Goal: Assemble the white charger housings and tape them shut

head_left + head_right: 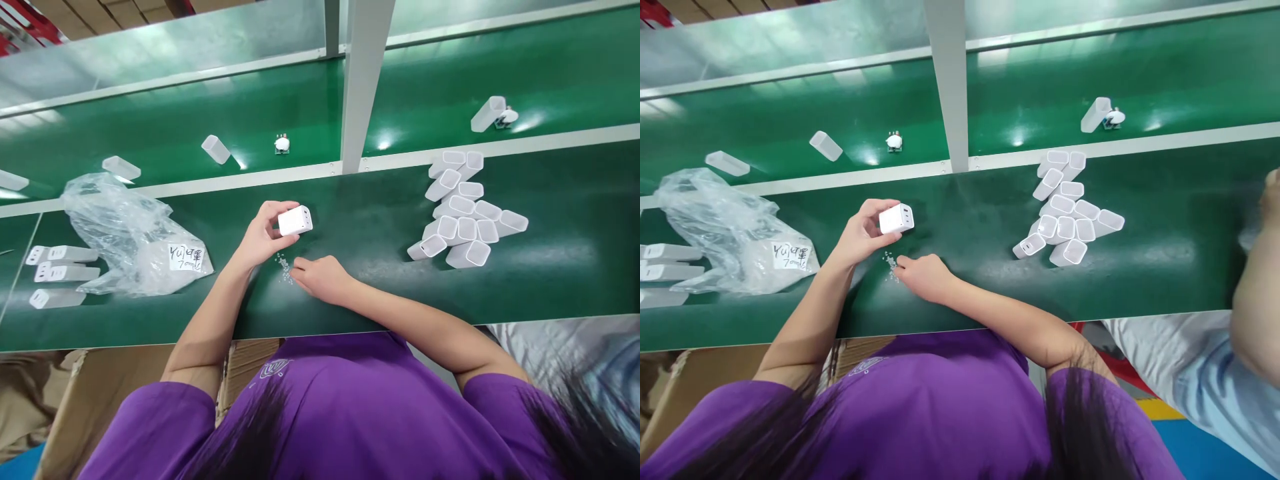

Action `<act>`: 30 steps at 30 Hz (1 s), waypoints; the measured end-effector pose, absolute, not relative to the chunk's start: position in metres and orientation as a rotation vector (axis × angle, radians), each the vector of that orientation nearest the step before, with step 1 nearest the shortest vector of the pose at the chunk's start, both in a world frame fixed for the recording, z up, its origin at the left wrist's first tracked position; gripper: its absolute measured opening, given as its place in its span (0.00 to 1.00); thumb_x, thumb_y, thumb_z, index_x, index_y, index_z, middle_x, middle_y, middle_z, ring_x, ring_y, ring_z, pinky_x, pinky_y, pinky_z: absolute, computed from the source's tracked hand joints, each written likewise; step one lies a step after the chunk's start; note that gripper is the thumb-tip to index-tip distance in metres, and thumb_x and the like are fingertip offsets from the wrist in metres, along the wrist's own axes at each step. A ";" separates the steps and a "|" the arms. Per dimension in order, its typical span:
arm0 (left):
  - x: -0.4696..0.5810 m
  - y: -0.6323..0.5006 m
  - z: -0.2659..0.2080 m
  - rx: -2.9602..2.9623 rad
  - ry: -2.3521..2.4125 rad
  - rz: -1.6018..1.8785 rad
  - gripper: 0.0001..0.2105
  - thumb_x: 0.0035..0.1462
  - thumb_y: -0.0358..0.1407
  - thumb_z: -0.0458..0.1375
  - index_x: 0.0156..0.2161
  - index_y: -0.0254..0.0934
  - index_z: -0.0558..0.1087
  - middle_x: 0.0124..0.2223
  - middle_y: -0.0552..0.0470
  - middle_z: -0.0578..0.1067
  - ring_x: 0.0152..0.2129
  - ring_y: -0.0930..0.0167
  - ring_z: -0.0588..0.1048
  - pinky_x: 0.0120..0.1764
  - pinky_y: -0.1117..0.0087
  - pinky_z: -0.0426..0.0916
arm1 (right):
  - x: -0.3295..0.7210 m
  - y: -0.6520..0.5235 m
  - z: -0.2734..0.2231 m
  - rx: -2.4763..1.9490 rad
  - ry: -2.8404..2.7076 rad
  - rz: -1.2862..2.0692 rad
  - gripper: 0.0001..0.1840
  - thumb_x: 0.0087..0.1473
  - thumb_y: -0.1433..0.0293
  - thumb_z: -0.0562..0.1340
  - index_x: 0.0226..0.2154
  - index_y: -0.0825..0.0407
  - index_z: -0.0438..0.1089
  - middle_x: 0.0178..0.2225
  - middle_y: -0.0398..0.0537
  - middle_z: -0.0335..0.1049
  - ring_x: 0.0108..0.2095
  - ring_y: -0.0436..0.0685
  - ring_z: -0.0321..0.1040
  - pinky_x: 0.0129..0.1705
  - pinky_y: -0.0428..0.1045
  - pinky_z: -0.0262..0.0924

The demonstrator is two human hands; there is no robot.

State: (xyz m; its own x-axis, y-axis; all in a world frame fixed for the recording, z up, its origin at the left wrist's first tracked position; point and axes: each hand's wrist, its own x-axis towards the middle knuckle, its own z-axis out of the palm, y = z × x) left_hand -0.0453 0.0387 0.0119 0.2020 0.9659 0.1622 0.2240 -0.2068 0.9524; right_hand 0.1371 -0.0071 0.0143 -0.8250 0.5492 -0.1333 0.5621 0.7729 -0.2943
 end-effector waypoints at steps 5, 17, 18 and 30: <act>-0.044 0.032 0.010 1.607 1.073 1.161 0.25 0.45 0.41 0.73 0.48 0.42 0.71 0.47 0.48 0.71 0.43 0.67 0.75 0.36 0.71 0.75 | 0.124 -0.013 0.021 0.755 2.966 -0.372 0.19 0.64 0.81 0.47 0.41 0.57 0.72 0.40 0.53 0.74 0.30 0.53 0.72 0.25 0.49 0.50; -0.045 0.033 0.008 1.302 1.089 1.258 0.29 0.44 0.38 0.71 0.45 0.45 0.57 0.44 0.55 0.77 0.36 0.70 0.79 0.37 0.70 0.77 | 0.134 0.007 0.023 0.883 2.852 -0.502 0.18 0.71 0.66 0.49 0.50 0.50 0.72 0.51 0.49 0.73 0.36 0.54 0.75 0.26 0.49 0.48; -0.045 0.034 0.008 1.269 1.115 1.263 0.29 0.44 0.38 0.71 0.46 0.45 0.58 0.42 0.56 0.76 0.33 0.71 0.79 0.36 0.70 0.77 | 0.134 0.008 0.023 0.869 2.858 -0.518 0.18 0.71 0.65 0.49 0.51 0.50 0.72 0.52 0.48 0.73 0.37 0.54 0.75 0.26 0.49 0.49; -0.040 0.033 0.017 1.148 1.256 1.169 0.27 0.39 0.35 0.70 0.46 0.43 0.66 0.38 0.54 0.70 0.31 0.71 0.73 0.32 0.69 0.75 | 0.128 0.007 0.023 0.784 2.838 -0.449 0.20 0.72 0.67 0.47 0.47 0.53 0.73 0.49 0.50 0.74 0.34 0.53 0.72 0.25 0.50 0.41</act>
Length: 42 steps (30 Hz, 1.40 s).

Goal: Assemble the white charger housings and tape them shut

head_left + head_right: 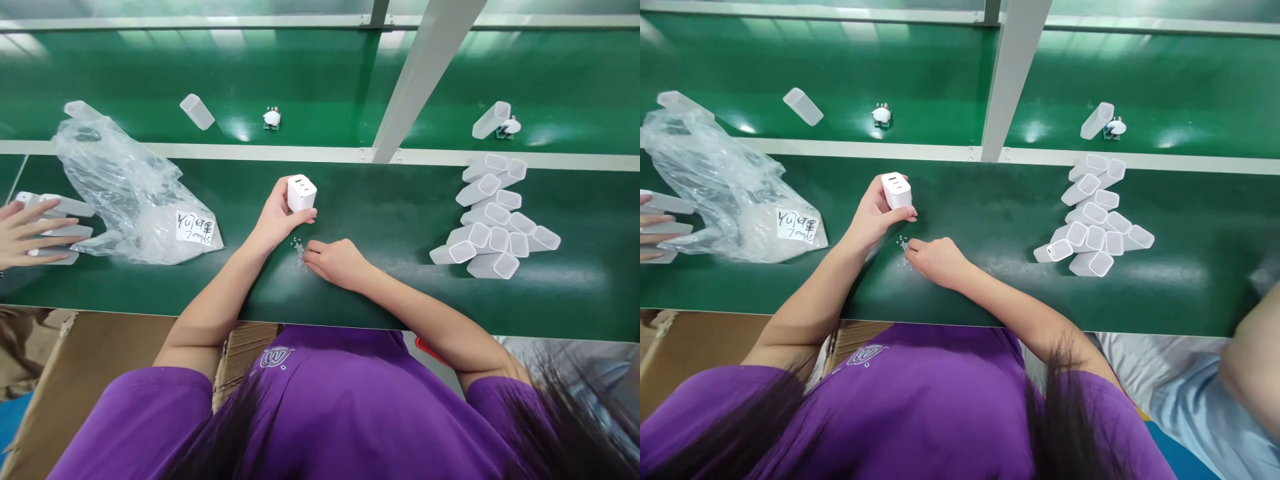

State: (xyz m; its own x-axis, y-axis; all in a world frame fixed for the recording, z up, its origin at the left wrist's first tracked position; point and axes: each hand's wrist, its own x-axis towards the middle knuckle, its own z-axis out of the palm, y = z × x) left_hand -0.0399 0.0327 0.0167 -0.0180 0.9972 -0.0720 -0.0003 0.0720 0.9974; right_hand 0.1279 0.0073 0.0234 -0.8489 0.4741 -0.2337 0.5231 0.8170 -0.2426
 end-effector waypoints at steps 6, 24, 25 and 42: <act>-0.040 0.032 0.014 1.182 1.349 1.136 0.25 0.38 0.36 0.72 0.39 0.41 0.61 0.33 0.57 0.67 0.28 0.70 0.73 0.28 0.70 0.72 | 0.124 0.004 0.021 0.718 2.875 -0.405 0.19 0.69 0.75 0.46 0.46 0.55 0.72 0.44 0.52 0.74 0.31 0.51 0.69 0.25 0.50 0.38; -0.032 0.022 0.028 0.883 0.996 0.983 0.22 0.45 0.36 0.69 0.43 0.38 0.64 0.45 0.44 0.81 0.43 0.61 0.81 0.42 0.60 0.79 | 0.175 0.047 0.015 1.669 3.299 -1.236 0.10 0.61 0.66 0.60 0.31 0.51 0.74 0.31 0.45 0.76 0.28 0.50 0.65 0.34 0.46 0.61; -0.031 0.021 0.028 0.868 0.988 0.982 0.22 0.45 0.35 0.69 0.43 0.38 0.64 0.46 0.44 0.81 0.44 0.60 0.81 0.43 0.59 0.79 | 0.175 0.047 0.015 1.692 3.328 -1.194 0.10 0.61 0.66 0.59 0.31 0.51 0.73 0.31 0.45 0.76 0.29 0.50 0.66 0.35 0.46 0.62; -0.024 0.018 0.023 0.761 0.943 0.947 0.23 0.43 0.36 0.71 0.42 0.38 0.66 0.45 0.43 0.82 0.43 0.62 0.82 0.47 0.59 0.77 | 0.171 0.043 0.005 1.743 3.352 -0.495 0.18 0.69 0.65 0.52 0.38 0.52 0.77 0.37 0.49 0.78 0.35 0.50 0.74 0.29 0.43 0.62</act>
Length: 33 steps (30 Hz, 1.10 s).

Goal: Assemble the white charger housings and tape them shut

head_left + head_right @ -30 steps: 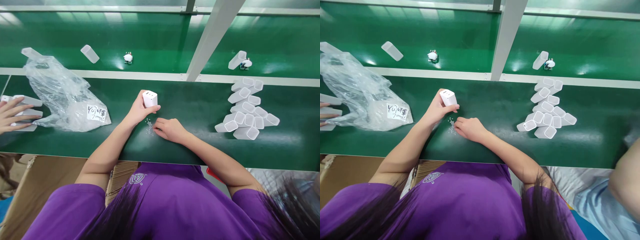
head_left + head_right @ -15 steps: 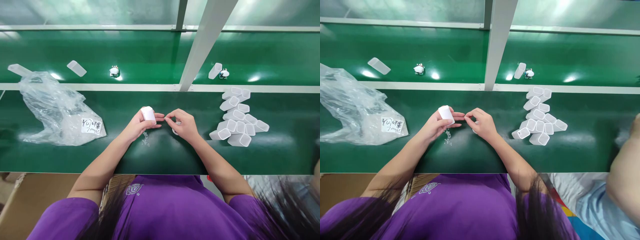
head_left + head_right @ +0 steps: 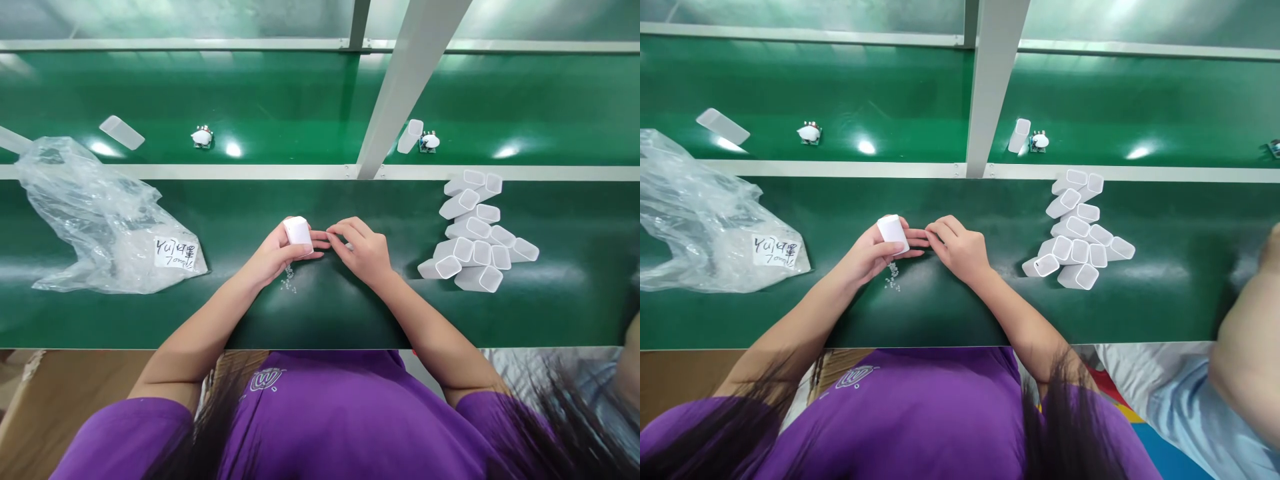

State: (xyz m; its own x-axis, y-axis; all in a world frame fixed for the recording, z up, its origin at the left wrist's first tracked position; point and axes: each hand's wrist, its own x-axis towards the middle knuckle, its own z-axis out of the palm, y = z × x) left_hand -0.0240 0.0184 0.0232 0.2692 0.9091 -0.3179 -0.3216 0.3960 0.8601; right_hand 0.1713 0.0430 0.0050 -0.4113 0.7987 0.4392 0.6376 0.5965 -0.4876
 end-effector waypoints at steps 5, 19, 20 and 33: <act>-0.023 0.019 0.022 0.797 0.935 0.938 0.25 0.44 0.37 0.72 0.43 0.38 0.64 0.44 0.44 0.82 0.42 0.62 0.82 0.48 0.58 0.76 | 0.173 0.046 0.008 -1.096 -2.125 0.556 0.14 0.67 0.66 0.56 0.36 0.51 0.75 0.36 0.48 0.77 0.36 0.51 0.73 0.35 0.45 0.65; -0.019 0.006 0.000 1.446 1.372 1.033 0.28 0.49 0.55 0.68 0.44 0.41 0.61 0.33 0.59 0.70 0.18 0.77 0.70 0.19 0.75 0.64 | 0.165 0.025 0.026 -0.778 -1.757 0.825 0.04 0.62 0.71 0.64 0.34 0.52 0.74 0.35 0.47 0.77 0.32 0.49 0.71 0.31 0.45 0.64; -0.017 0.005 -0.002 1.440 1.283 1.051 0.27 0.52 0.55 0.66 0.46 0.42 0.60 0.34 0.58 0.70 0.17 0.78 0.70 0.18 0.76 0.65 | 0.164 0.024 0.026 -0.781 -1.744 0.829 0.04 0.62 0.71 0.64 0.34 0.53 0.75 0.35 0.47 0.77 0.32 0.49 0.71 0.30 0.45 0.63; -0.010 -0.002 -0.004 1.807 1.224 1.376 0.18 0.60 0.41 0.64 0.51 0.41 0.65 0.42 0.50 0.73 0.36 0.71 0.76 0.37 0.70 0.73 | 0.166 0.022 0.028 -0.768 -1.707 0.763 0.03 0.60 0.73 0.64 0.35 0.52 0.75 0.35 0.46 0.77 0.26 0.46 0.66 0.25 0.43 0.61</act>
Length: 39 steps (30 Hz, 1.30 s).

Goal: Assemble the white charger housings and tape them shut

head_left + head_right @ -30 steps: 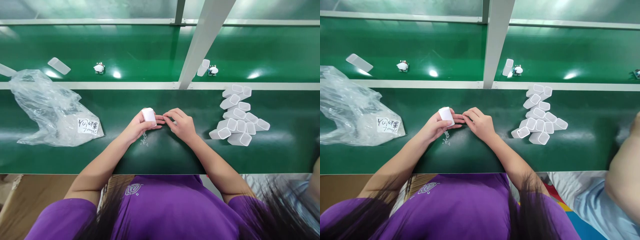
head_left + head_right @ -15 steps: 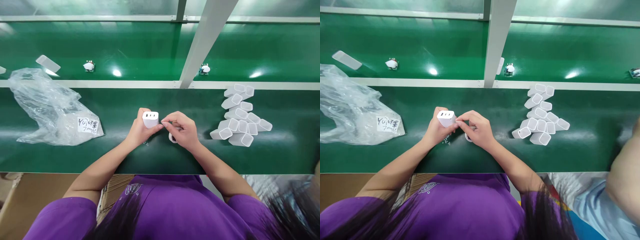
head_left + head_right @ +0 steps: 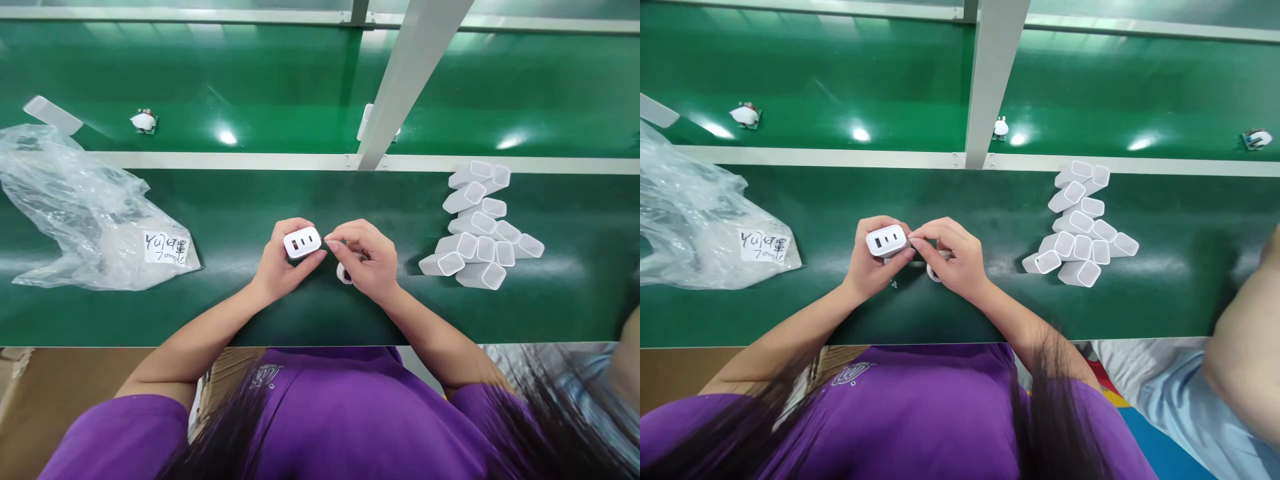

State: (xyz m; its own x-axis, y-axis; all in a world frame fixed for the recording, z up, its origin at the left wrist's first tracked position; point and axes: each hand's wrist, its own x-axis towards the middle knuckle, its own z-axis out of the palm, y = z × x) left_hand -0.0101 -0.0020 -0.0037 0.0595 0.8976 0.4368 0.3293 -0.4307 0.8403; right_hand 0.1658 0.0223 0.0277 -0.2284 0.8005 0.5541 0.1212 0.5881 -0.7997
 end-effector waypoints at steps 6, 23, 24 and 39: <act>-0.016 -0.002 -0.009 1.813 1.107 1.343 0.19 0.64 0.41 0.59 0.57 0.42 0.61 0.47 0.46 0.74 0.41 0.66 0.77 0.44 0.62 0.75 | 0.166 0.023 0.027 -0.754 -1.726 0.742 0.03 0.60 0.74 0.64 0.35 0.53 0.75 0.35 0.46 0.76 0.28 0.46 0.68 0.23 0.42 0.60; -0.003 -0.004 -0.004 1.523 1.112 1.257 0.24 0.55 0.49 0.66 0.51 0.42 0.64 0.44 0.50 0.75 0.34 0.72 0.78 0.27 0.76 0.75 | 0.165 0.021 0.022 -0.815 -1.747 0.410 0.07 0.58 0.79 0.65 0.37 0.52 0.75 0.35 0.44 0.78 0.34 0.47 0.74 0.28 0.41 0.67; -0.003 -0.004 -0.003 1.536 1.127 1.261 0.25 0.54 0.50 0.67 0.50 0.42 0.64 0.43 0.51 0.75 0.32 0.73 0.78 0.27 0.76 0.75 | 0.165 0.021 0.022 -0.816 -1.752 0.396 0.07 0.58 0.79 0.65 0.37 0.51 0.75 0.35 0.44 0.78 0.34 0.47 0.74 0.28 0.41 0.68; -0.006 -0.004 -0.007 1.841 1.327 1.319 0.29 0.52 0.59 0.64 0.49 0.40 0.65 0.40 0.52 0.78 0.30 0.74 0.78 0.29 0.74 0.70 | 0.162 0.017 0.017 -0.864 -1.756 0.313 0.08 0.61 0.75 0.63 0.38 0.49 0.77 0.34 0.44 0.77 0.31 0.49 0.74 0.29 0.44 0.70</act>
State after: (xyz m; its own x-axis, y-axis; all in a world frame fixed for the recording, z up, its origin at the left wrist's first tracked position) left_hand -0.0055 -0.0043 -0.0070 0.0502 0.9112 0.4089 0.4142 -0.3915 0.8217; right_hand 0.1616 0.0173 0.0171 -0.1333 0.6853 0.7160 0.3954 0.6992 -0.5956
